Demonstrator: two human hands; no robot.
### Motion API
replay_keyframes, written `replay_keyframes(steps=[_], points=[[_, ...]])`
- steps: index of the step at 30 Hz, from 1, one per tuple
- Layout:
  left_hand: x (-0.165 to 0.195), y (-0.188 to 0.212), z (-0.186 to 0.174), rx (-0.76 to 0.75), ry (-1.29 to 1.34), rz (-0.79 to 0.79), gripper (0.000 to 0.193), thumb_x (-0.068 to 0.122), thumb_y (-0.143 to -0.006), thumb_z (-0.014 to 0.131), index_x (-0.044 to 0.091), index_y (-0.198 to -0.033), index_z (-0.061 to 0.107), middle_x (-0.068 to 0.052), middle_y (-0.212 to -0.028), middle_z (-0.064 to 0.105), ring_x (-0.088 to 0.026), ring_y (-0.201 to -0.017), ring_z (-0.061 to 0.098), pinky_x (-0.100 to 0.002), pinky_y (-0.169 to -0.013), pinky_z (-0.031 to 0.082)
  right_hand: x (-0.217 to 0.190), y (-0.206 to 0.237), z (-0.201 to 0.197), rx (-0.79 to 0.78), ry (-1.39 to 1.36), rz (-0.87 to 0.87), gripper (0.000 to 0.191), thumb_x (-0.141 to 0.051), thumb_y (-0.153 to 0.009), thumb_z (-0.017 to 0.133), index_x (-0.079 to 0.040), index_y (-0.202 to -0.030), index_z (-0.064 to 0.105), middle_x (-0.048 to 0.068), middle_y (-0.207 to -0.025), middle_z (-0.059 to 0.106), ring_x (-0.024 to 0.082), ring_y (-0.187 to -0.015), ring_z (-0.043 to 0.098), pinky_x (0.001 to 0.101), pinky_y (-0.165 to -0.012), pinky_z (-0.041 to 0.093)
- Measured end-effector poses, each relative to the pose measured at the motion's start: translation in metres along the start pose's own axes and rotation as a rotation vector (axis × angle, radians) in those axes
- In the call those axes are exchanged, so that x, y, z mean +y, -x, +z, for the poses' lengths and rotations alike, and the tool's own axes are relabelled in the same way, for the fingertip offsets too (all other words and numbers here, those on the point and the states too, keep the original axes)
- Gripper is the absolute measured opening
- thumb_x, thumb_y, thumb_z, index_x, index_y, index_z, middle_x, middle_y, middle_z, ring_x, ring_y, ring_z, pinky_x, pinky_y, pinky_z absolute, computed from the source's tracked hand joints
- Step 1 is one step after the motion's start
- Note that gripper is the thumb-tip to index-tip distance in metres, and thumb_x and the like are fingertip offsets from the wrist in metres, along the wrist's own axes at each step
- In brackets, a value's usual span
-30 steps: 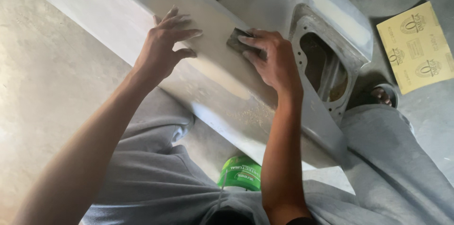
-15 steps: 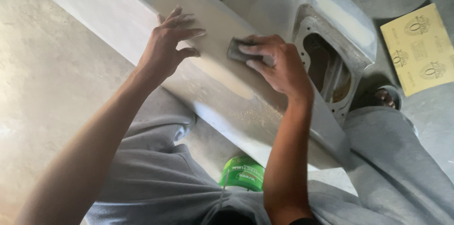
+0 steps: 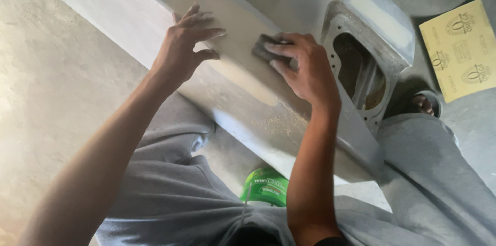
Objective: The person sands a white car bumper with a sanding block, moving it back and forth across the surface. They occasionally pause to wipe away dust with their hand. The bumper remains on the floor throughout the clip.
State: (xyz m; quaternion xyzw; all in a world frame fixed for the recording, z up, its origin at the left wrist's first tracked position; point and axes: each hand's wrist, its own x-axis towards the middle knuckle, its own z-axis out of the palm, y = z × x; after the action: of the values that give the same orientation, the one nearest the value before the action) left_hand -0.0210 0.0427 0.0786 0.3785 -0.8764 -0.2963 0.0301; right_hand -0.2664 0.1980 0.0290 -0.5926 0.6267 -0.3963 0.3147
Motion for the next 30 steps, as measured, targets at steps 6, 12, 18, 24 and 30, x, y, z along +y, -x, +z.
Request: replay_keyframes(steps=[6, 12, 18, 24, 30], points=[[0.001, -0.001, 0.000, -0.009, -0.037, 0.006, 0.051, 0.015, -0.076, 0.087, 0.020, -0.125, 0.075, -0.010, -0.148, 0.057, -0.035, -0.150, 0.034, -0.064, -0.123, 0.018, 0.001, 0.001, 0.000, 0.006, 0.009, -0.015, 0.036, -0.013, -0.084, 0.085, -0.018, -0.119, 0.077, 0.012, -0.131, 0.071, 0.030, -0.119, 0.067, 0.0410, -0.102, 0.055], [0.000, 0.001, 0.001, 0.000, -0.008, 0.001, 0.052, 0.014, -0.076, 0.085, 0.020, -0.126, 0.074, -0.009, -0.150, 0.058, -0.035, -0.153, 0.033, -0.062, -0.125, 0.021, 0.001, 0.004, 0.001, 0.019, -0.025, 0.064, 0.035, -0.014, -0.085, 0.084, -0.017, -0.119, 0.076, 0.012, -0.132, 0.071, 0.028, -0.117, 0.068, 0.0386, -0.099, 0.057], [0.001, -0.003, -0.001, 0.001, -0.034, 0.037, 0.051, 0.013, -0.076, 0.085, 0.018, -0.125, 0.074, -0.014, -0.149, 0.056, -0.036, -0.151, 0.032, -0.066, -0.123, 0.015, -0.017, 0.001, 0.002, 0.044, 0.109, 0.124, 0.033, -0.017, -0.086, 0.083, -0.011, -0.118, 0.078, 0.014, -0.125, 0.073, 0.028, -0.109, 0.071, 0.0383, -0.097, 0.056], [-0.005, -0.012, 0.002, -0.007, -0.080, 0.062, 0.048, 0.015, -0.079, 0.083, 0.016, -0.125, 0.074, -0.018, -0.149, 0.053, -0.037, -0.149, 0.031, -0.069, -0.120, 0.013, -0.048, 0.001, 0.010, 0.135, 0.167, 0.207, 0.027, -0.019, -0.091, 0.078, -0.010, -0.117, 0.077, 0.014, -0.119, 0.075, 0.024, -0.100, 0.077, 0.0335, -0.091, 0.060], [-0.007, -0.023, 0.009, -0.026, -0.190, 0.061, 0.043, 0.011, -0.081, 0.081, 0.016, -0.123, 0.074, -0.017, -0.142, 0.058, -0.036, -0.147, 0.035, -0.068, -0.120, 0.016, -0.064, -0.006, 0.014, 0.133, 0.207, 0.388, 0.028, -0.019, -0.088, 0.077, -0.011, -0.115, 0.076, 0.013, -0.120, 0.074, 0.023, -0.092, 0.076, 0.0330, -0.077, 0.063]])
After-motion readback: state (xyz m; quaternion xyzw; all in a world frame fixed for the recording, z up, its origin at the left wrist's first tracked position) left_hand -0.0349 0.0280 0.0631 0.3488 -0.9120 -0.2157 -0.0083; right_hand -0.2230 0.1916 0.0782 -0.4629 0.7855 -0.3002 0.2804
